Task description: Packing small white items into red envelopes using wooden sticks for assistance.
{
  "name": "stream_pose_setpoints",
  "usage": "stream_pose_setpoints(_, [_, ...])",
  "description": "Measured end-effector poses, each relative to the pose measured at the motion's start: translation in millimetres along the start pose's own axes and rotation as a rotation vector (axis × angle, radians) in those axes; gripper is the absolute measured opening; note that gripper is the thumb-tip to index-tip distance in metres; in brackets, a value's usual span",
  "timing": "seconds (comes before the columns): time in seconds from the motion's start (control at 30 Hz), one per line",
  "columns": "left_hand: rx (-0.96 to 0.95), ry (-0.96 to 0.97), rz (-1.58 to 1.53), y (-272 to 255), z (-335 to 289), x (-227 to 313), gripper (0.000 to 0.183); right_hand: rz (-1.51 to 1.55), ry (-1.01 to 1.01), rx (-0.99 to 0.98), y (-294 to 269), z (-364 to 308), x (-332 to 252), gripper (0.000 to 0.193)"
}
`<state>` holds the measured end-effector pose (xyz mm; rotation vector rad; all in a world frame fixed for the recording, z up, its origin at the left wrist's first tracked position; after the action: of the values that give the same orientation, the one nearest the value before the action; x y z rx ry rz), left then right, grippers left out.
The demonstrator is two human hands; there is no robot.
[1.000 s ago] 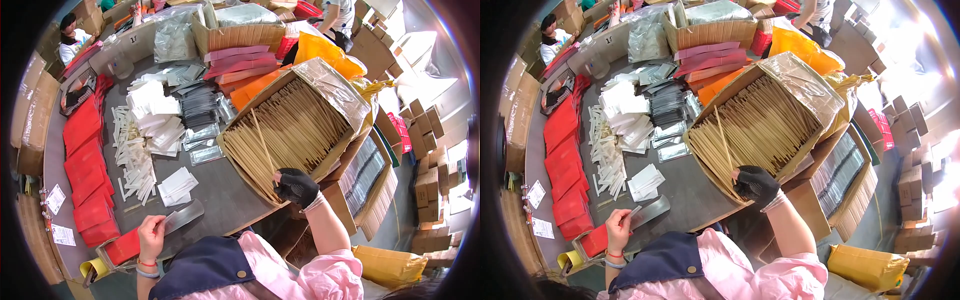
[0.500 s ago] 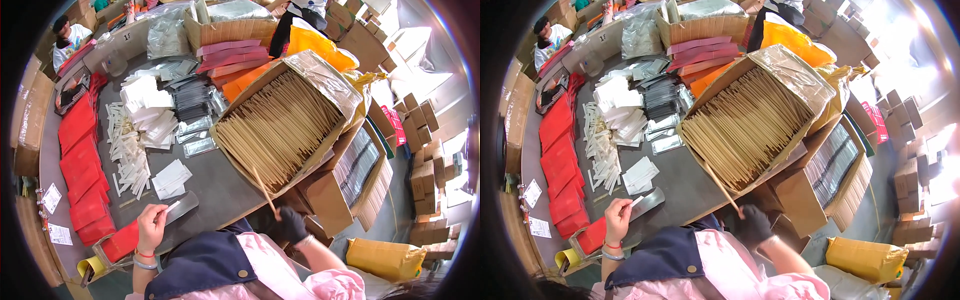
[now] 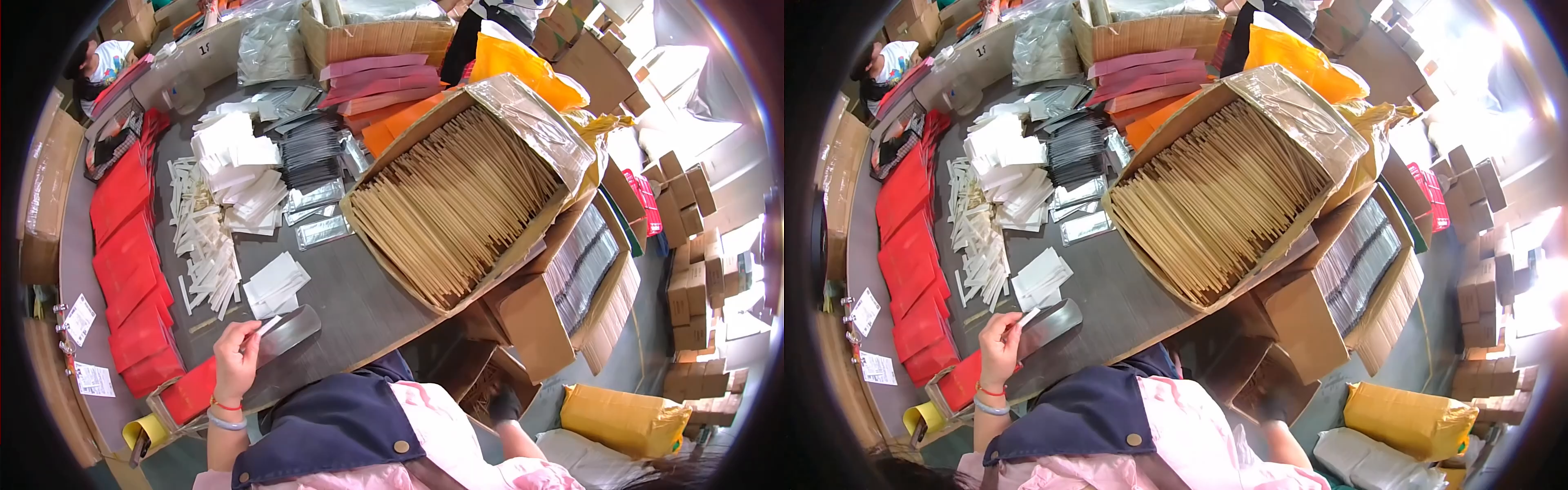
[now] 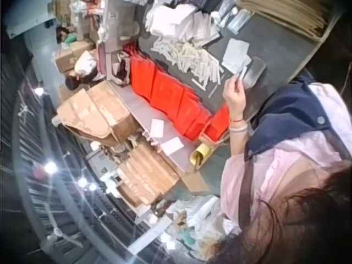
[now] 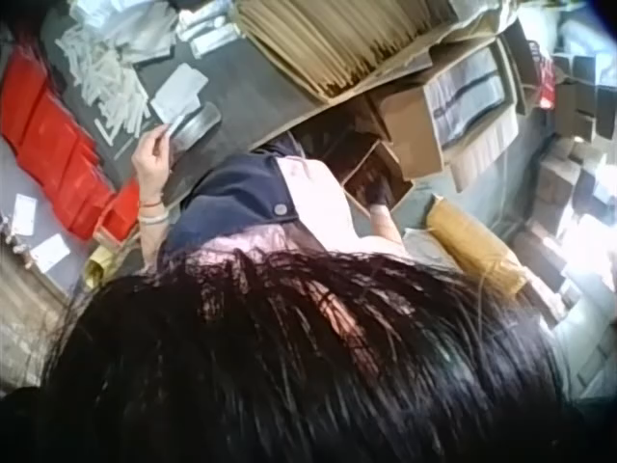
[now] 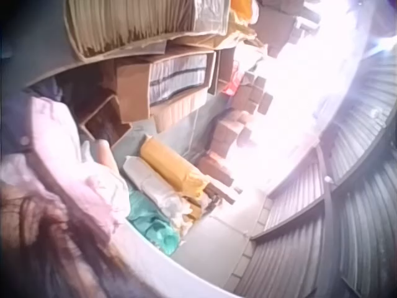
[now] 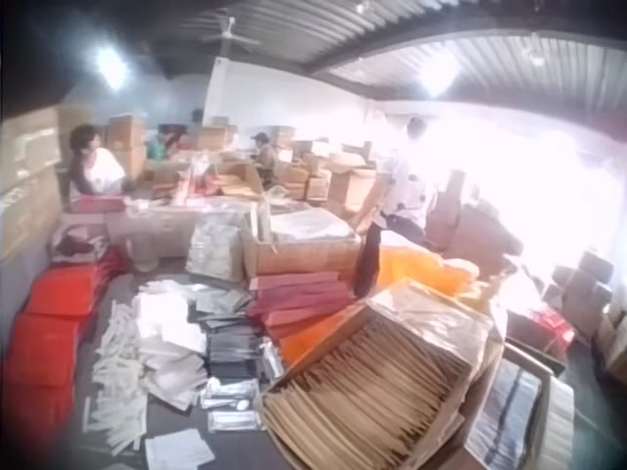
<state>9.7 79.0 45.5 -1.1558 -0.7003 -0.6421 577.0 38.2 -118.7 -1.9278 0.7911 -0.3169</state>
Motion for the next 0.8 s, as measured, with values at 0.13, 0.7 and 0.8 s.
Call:
stream_pose_setpoints(0.13, [0.053,-0.036,-0.006,-4.6,1.4,-12.6,0.009,0.426,-0.901,0.281,-73.8,-33.5,-208.5,0.018])
stream_pose_setpoints(0.7, [0.117,0.067,0.278,40.0,55.8,-73.5,0.02,-0.148,-0.675,0.559,-129.6,101.9,-329.7,0.033])
stream_pose_setpoints(0.8, [-0.049,0.01,0.511,50.2,70.6,-68.2,0.031,-0.196,-0.694,0.561,-131.8,96.3,-334.6,0.036])
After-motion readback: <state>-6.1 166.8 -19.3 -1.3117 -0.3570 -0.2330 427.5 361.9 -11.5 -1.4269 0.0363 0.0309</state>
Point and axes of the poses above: each hand's wrist, its own z-axis towards the middle knuckle, its own y-axis out of the palm, x = y × z, the point moved 5 cm from there along z, towards the middle knuckle, and after that the axes turned 10 degrees about y, right-handed, at the moved point
